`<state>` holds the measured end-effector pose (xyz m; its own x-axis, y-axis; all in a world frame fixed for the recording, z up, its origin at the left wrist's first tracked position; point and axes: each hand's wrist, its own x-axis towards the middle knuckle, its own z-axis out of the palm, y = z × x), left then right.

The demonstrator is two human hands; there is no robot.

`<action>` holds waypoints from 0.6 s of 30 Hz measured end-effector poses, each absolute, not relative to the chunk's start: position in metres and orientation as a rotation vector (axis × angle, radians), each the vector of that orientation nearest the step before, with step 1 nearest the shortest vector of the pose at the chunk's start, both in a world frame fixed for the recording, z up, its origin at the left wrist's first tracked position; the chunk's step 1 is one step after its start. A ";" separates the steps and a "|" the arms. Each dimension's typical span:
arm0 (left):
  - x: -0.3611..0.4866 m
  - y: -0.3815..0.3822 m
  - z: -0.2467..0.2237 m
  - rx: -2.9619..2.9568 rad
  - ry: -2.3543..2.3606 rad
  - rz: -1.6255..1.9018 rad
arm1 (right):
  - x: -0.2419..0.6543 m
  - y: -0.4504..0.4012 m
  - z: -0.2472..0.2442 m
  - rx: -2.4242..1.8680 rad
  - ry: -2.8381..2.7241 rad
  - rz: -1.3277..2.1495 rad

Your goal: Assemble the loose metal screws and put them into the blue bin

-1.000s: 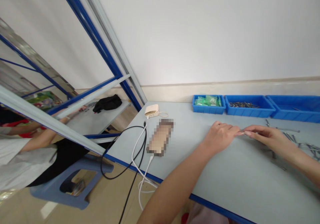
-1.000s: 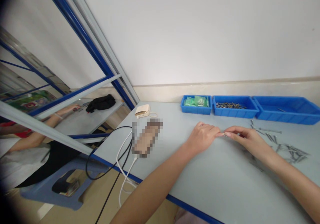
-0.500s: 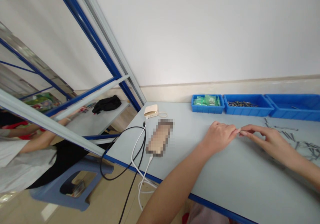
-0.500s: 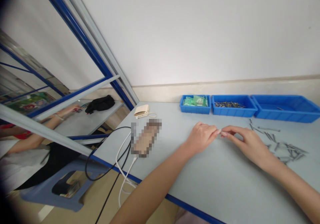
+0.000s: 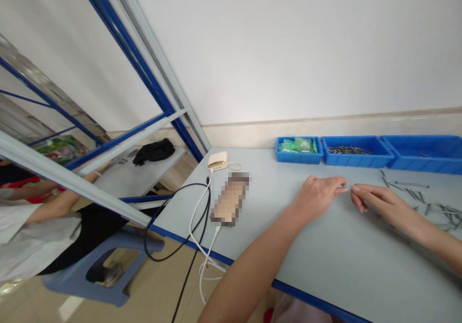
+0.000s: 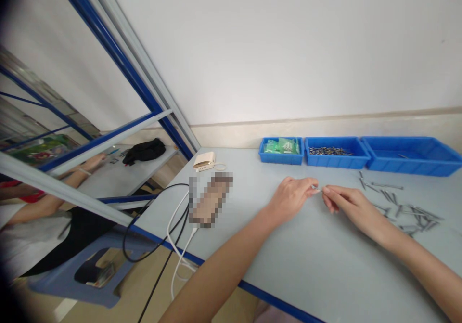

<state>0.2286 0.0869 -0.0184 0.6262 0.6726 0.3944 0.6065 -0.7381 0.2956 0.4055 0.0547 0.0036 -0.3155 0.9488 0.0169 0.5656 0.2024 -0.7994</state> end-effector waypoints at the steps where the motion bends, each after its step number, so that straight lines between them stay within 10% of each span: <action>1: 0.228 0.087 -0.019 2.721 1.061 0.740 | 0.405 0.055 0.005 -1.395 -1.961 0.980; 18: 0.230 0.084 -0.017 2.836 1.078 0.670 | 0.403 0.050 0.007 -1.420 -1.888 1.018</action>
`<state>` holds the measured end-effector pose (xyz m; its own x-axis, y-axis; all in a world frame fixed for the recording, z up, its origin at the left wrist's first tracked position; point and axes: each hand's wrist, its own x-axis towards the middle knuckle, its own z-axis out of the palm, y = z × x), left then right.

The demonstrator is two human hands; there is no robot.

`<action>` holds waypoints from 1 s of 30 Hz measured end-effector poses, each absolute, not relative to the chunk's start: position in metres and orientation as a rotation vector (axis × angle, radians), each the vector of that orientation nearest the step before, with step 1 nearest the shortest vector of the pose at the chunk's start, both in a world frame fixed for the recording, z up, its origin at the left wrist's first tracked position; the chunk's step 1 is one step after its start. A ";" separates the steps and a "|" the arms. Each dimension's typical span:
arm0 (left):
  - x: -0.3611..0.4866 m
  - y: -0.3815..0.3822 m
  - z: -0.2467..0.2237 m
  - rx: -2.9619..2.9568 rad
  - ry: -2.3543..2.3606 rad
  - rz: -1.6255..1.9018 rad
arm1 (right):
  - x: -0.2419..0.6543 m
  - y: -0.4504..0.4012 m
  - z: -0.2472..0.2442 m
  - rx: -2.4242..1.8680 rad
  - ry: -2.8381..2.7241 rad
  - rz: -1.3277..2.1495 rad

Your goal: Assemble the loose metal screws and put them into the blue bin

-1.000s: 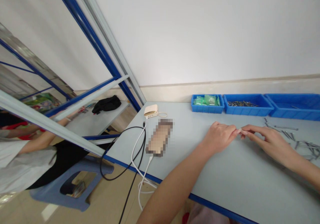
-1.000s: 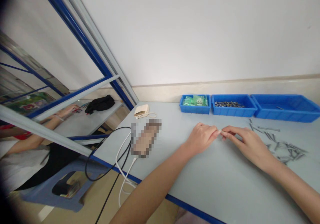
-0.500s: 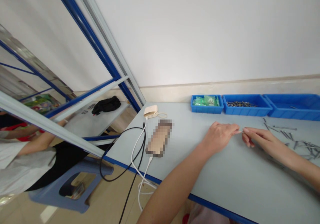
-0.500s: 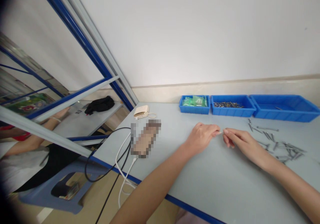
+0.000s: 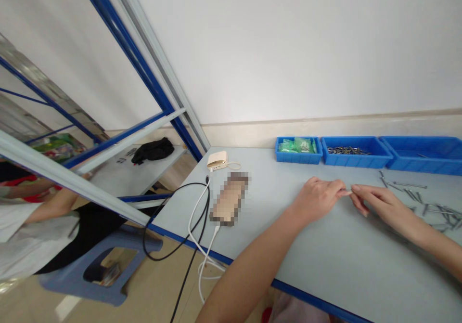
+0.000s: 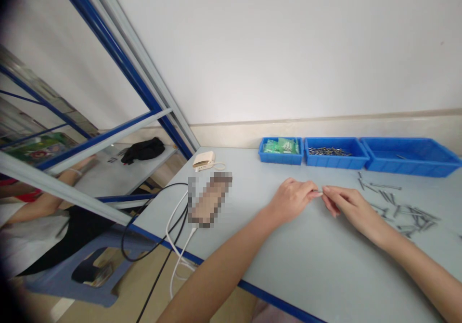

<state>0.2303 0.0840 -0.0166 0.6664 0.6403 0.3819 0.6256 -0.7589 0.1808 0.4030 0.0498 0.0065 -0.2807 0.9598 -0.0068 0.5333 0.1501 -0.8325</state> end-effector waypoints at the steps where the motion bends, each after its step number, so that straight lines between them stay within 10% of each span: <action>1: 0.231 0.085 -0.018 2.851 1.072 0.669 | 0.402 0.050 0.006 -1.422 -1.892 1.014; 30: 0.229 0.081 -0.012 2.904 1.031 0.698 | 0.401 0.052 0.008 -1.343 -1.846 1.067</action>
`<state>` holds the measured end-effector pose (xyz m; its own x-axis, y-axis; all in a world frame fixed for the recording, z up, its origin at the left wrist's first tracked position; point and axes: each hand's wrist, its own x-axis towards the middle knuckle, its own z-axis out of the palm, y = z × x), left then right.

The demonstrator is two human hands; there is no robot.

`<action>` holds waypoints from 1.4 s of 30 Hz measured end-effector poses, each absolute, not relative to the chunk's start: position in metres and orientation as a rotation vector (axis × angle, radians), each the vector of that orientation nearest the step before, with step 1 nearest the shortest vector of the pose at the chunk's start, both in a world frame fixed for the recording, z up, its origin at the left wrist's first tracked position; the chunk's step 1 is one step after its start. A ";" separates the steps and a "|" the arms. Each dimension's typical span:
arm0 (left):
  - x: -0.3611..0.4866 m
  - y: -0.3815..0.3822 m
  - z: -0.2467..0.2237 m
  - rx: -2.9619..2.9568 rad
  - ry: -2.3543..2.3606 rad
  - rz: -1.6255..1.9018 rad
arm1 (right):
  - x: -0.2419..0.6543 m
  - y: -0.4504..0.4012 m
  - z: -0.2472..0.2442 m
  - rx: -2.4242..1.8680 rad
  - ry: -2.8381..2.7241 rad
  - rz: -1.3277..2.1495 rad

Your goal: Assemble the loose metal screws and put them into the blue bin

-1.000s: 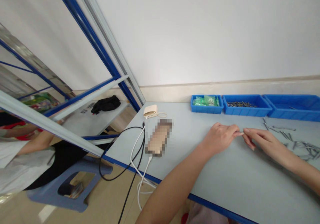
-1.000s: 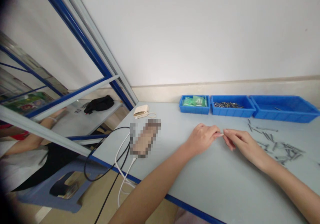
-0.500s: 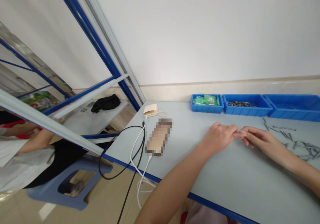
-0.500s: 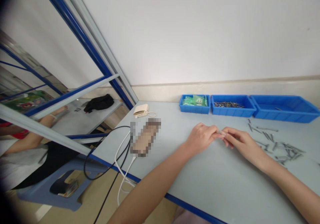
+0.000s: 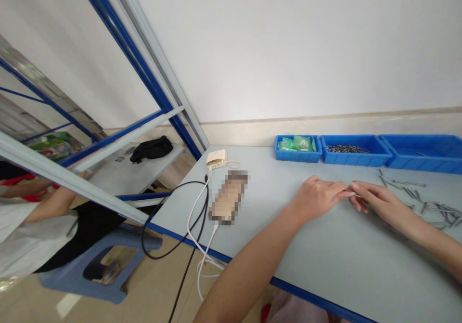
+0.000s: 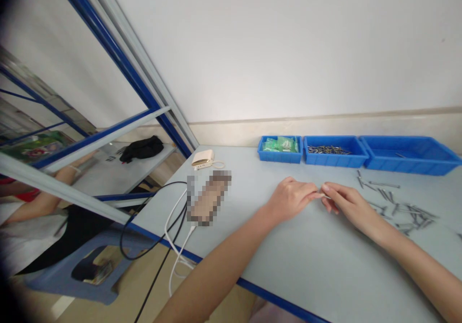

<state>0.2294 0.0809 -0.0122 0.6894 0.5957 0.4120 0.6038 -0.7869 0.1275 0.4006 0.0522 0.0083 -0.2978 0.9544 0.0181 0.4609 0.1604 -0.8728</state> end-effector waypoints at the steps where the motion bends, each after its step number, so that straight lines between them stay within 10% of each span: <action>1: 0.229 0.080 -0.011 -2.874 -1.031 -0.697 | 0.401 0.051 0.010 -1.319 -1.866 1.060; 42: 0.229 0.079 -0.010 -2.833 -1.121 -0.771 | 0.412 0.053 0.008 -1.342 -1.904 1.115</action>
